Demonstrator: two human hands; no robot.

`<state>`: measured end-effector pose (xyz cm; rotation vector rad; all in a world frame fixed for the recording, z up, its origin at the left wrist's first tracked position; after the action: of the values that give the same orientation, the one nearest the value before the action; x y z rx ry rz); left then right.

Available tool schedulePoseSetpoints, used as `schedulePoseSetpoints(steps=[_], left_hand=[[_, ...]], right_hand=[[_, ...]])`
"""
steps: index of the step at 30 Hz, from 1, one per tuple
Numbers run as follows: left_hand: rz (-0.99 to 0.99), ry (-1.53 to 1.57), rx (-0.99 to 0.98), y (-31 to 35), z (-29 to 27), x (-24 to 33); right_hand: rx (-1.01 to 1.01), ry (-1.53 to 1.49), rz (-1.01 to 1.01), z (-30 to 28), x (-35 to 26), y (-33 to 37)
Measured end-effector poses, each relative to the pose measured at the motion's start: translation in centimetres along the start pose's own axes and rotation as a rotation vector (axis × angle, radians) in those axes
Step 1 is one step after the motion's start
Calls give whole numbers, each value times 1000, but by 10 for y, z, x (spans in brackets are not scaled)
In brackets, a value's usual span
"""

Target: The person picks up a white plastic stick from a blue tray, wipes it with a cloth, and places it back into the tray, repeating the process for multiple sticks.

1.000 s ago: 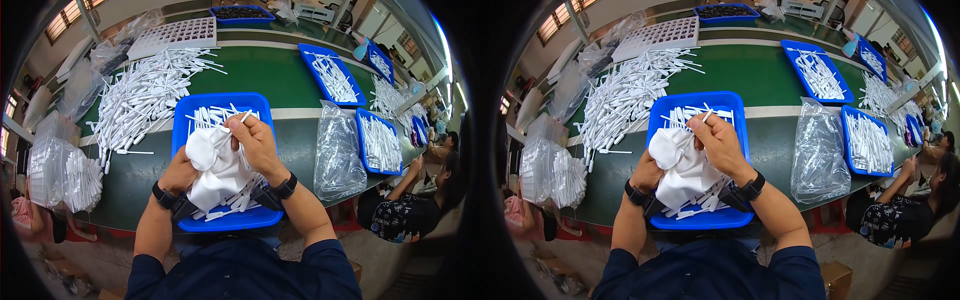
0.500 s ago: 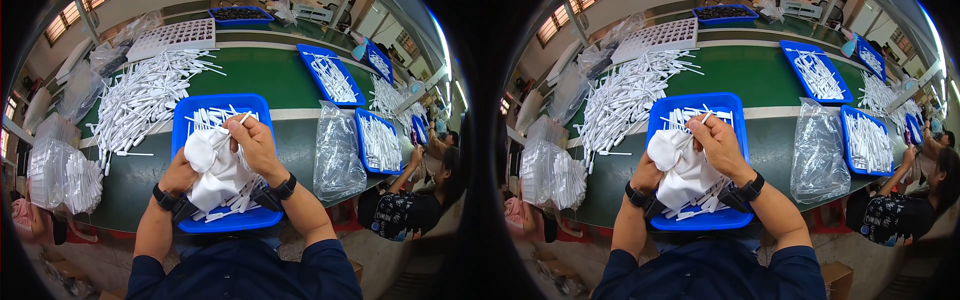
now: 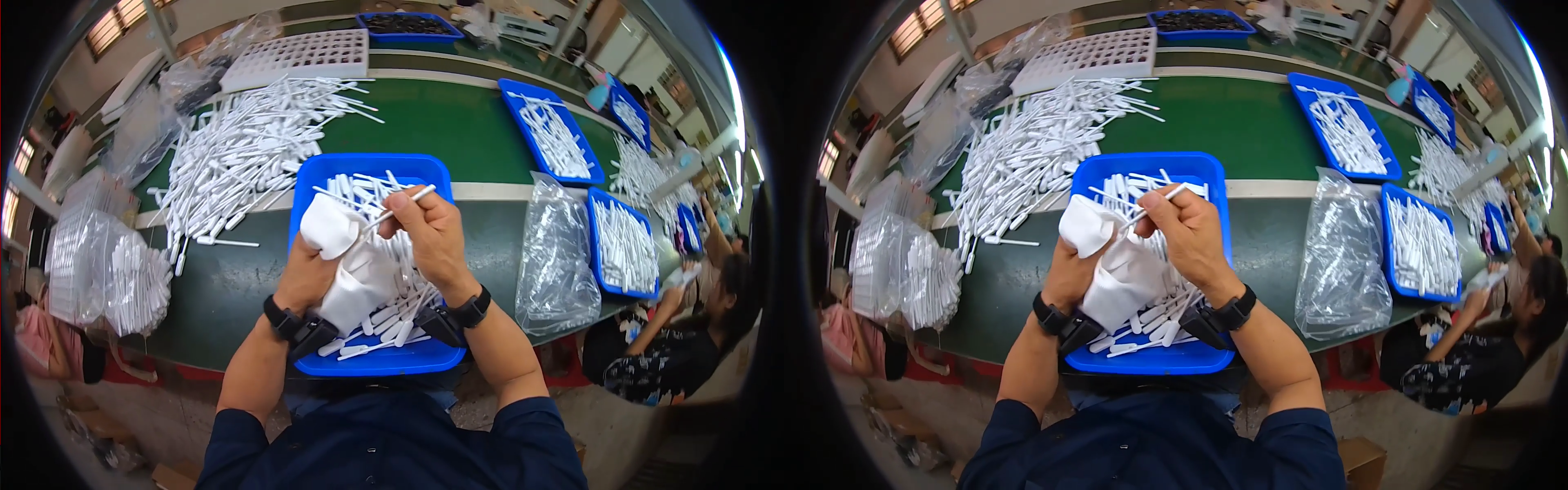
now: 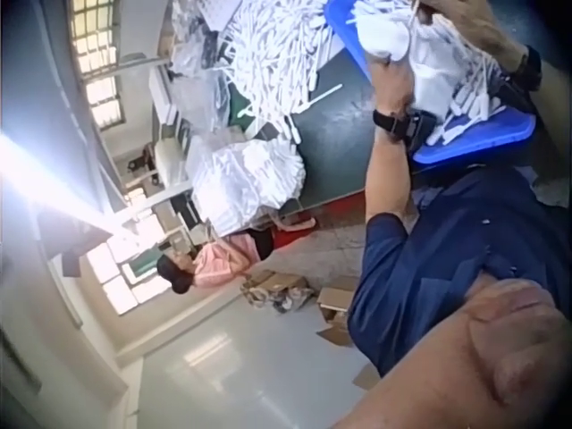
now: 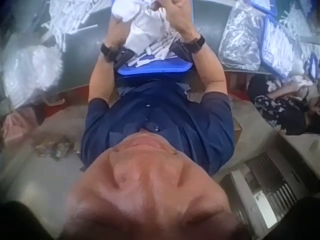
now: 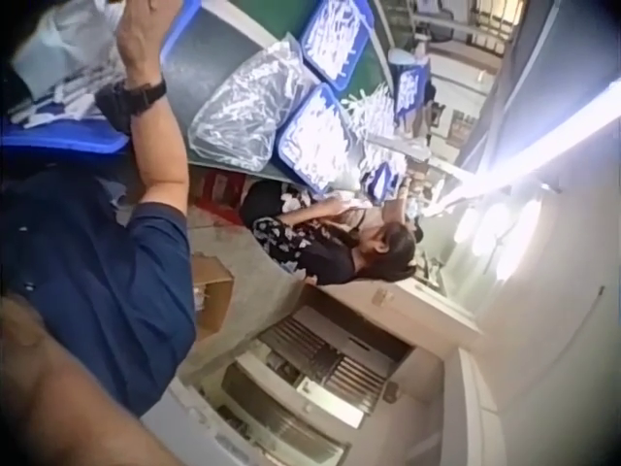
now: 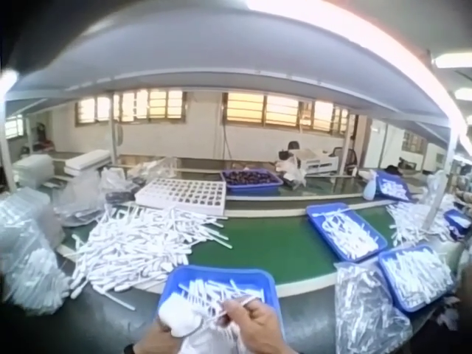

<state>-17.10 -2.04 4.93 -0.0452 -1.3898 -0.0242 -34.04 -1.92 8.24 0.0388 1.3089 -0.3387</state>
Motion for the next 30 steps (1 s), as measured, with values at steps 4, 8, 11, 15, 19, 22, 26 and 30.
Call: schedulePoseSetpoints(steps=[4,8,11,15,19,22,26,30], left_hand=[[259,-220,-59,1,1,14],[605,-507,-215,5,12,22],[595,-430,-275,8,14,17],[605,-158,-172,3,3,25],[131,312,-101,2,-3,27],[-200,584,-192,3,1,20],[-87,297,-504,4,23,-7],[-199,-181,-605,12,18,-20]], right_hand=[[75,19,36,-8,-1,5],[120,-21,85,-12,3,0],[121,-53,109,-12,2,-2],[97,-81,168,-32,-2,-26],[-153,642,339,-16,-6,-46],[-393,1154,132,27,-20,-58],[-853,1195,-463,148,-39,-59],[-1279,1097,-669,259,27,-30]])
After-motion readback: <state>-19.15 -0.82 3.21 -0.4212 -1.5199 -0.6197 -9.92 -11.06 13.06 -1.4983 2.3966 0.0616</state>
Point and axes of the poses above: each hand's wrist, its own y-axis away from the middle knuckle, its own z-axis out of the palm, x = y × z, the point moved 6 cm from there along -y, towards the middle knuckle, and after that the axes turned 15 degrees about x, right-handed, at the moved point
